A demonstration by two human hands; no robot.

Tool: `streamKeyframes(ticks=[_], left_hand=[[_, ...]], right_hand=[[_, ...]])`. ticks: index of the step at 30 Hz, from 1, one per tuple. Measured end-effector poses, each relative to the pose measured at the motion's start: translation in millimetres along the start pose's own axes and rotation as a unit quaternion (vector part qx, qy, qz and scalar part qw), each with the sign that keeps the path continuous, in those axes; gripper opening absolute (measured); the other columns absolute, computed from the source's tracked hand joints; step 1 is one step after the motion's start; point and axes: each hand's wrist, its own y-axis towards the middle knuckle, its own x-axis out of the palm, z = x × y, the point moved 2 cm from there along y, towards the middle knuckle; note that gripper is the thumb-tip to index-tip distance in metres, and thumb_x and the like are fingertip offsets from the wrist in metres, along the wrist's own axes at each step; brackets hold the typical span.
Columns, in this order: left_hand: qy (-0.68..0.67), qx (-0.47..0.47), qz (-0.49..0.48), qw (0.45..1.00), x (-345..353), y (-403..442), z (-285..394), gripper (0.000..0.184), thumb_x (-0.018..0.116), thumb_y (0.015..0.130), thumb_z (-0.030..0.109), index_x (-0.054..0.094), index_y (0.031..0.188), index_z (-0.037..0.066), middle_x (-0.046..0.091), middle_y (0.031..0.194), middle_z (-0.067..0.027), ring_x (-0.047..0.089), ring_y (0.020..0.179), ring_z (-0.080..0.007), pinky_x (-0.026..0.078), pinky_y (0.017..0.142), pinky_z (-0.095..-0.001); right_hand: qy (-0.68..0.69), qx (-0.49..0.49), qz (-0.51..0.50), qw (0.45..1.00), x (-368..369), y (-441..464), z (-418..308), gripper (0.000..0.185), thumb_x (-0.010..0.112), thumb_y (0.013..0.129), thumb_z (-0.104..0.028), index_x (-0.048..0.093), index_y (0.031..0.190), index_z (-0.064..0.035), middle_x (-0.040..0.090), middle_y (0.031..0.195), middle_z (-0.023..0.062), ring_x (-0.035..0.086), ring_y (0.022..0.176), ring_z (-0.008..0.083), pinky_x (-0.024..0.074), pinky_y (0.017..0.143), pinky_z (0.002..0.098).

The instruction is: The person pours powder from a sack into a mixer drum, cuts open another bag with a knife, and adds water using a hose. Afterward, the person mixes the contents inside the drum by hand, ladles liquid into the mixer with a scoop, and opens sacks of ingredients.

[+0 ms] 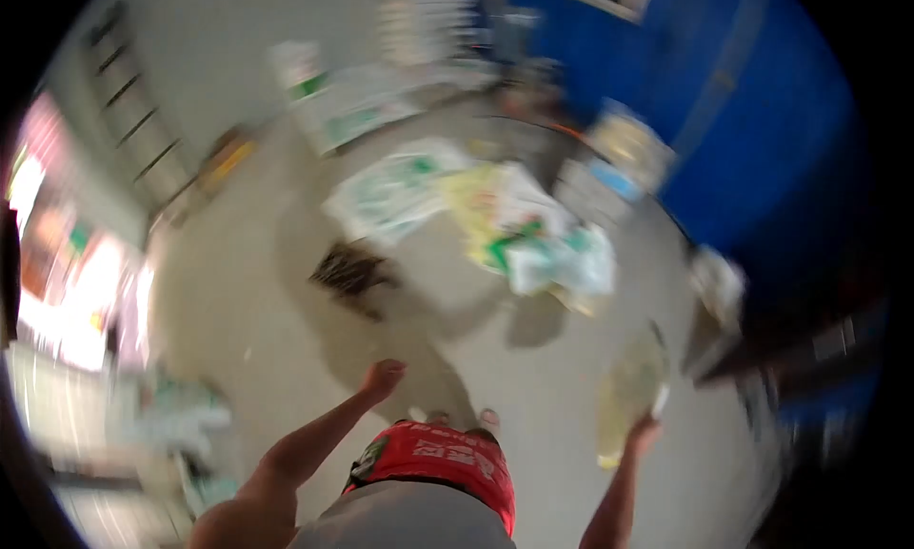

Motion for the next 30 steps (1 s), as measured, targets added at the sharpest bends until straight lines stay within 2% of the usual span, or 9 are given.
streamKeyframes(ticks=[1,3,8,12,14,16,20,28,30], left_hand=[[-0.012,-0.019,0.033,0.999,-4.7,-8.6,-3.8,0.028,0.057,0.075,0.024,0.063,0.095,0.006,0.064,0.091,-0.0124,0.063,0.083,-0.0264,0.048,0.074,-0.0348],[-0.016,-0.091,0.105,0.990,-8.9,-33.4,-14.2,0.026,0.057,0.075,0.023,0.064,0.095,0.008,0.065,0.089,-0.0131,0.063,0.082,-0.0270,0.048,0.074,-0.0356],[-0.045,-0.254,0.204,0.944,9.5,-138.5,-67.7,0.025,0.057,0.072,0.024,0.066,0.089,0.008,0.064,0.088,-0.0144,0.062,0.083,-0.0293,0.048,0.075,-0.0365],[-0.106,-0.457,0.281,0.837,52.5,-254.6,-125.3,0.026,0.057,0.068,0.024,0.068,0.088,0.010,0.064,0.087,-0.0133,0.062,0.082,-0.0286,0.048,0.075,-0.0378],[-0.142,-0.474,0.349,0.796,84.3,-312.1,-150.0,0.022,0.058,0.071,0.014,0.067,0.088,0.003,0.064,0.068,-0.0099,0.061,0.057,-0.0178,0.050,0.054,-0.0313],[-0.207,-0.547,0.400,0.706,119.1,-363.0,-169.4,0.022,0.058,0.067,0.021,0.069,0.082,0.010,0.065,0.081,-0.0138,0.063,0.077,-0.0284,0.050,0.072,-0.0371],[-0.275,-0.635,0.435,0.576,160.9,-435.2,-188.6,0.018,0.058,0.069,0.018,0.069,0.081,0.010,0.066,0.079,-0.0124,0.064,0.076,-0.0264,0.050,0.068,-0.0351],[-0.360,-0.606,0.515,0.488,116.1,-484.6,-227.6,0.017,0.057,0.071,0.016,0.068,0.081,0.009,0.064,0.070,-0.0083,0.060,0.058,-0.0184,0.049,0.055,-0.0316],[-0.382,-0.569,0.555,0.471,82.9,-489.2,-242.8,0.017,0.057,0.071,0.016,0.068,0.082,0.008,0.063,0.068,-0.0072,0.059,0.054,-0.0161,0.048,0.052,-0.0306]], right_hand=[[-0.028,0.049,-0.037,0.998,10.4,27.9,-29.2,0.045,0.053,0.084,-0.036,0.051,0.107,0.0022,0.059,0.089,0.0228,0.058,0.080,0.0370,0.0454,0.066,0.0440],[-0.079,-0.219,0.027,0.972,78.4,106.5,-5.0,0.052,0.060,0.079,-0.026,0.044,0.121,-0.0007,0.050,0.116,0.0219,0.049,0.105,0.0373,0.0401,0.089,0.0417],[-0.063,-0.231,-0.227,0.944,181.8,118.4,-104.9,0.047,0.057,0.079,-0.011,0.042,0.122,0.0007,0.045,0.123,0.0195,0.047,0.110,0.0343,0.0382,0.092,0.0399],[-0.029,-0.304,-0.361,0.881,290.7,55.9,-144.7,0.048,0.056,0.069,-0.003,0.048,0.116,0.0025,0.054,0.113,0.0189,0.052,0.104,0.0300,0.0392,0.090,0.0361],[0.025,-0.287,-0.435,0.853,316.1,-3.1,-174.2,0.047,0.053,0.066,-0.002,0.049,0.113,0.0036,0.055,0.110,0.0188,0.054,0.101,0.0295,0.0404,0.089,0.0360],[0.005,-0.351,-0.468,0.811,336.7,-54.0,-199.9,0.043,0.054,0.069,-0.002,0.050,0.112,0.0034,0.056,0.107,0.0181,0.055,0.096,0.0290,0.0429,0.085,0.0354],[0.015,-0.373,-0.524,0.766,350.0,-144.2,-255.5,0.038,0.054,0.072,0.001,0.052,0.110,0.0025,0.058,0.098,0.0158,0.057,0.088,0.0253,0.0461,0.077,0.0330],[-0.009,-0.194,-0.619,0.761,336.5,-285.5,-318.9,0.037,0.049,0.072,0.000,0.053,0.108,0.0024,0.060,0.088,0.0144,0.057,0.073,0.0221,0.0479,0.063,0.0332],[-0.029,-0.237,-0.612,0.754,361.4,-306.0,-316.2,0.039,0.051,0.070,0.001,0.052,0.109,0.0028,0.059,0.087,0.0149,0.057,0.068,0.0219,0.0476,0.058,0.0327]])
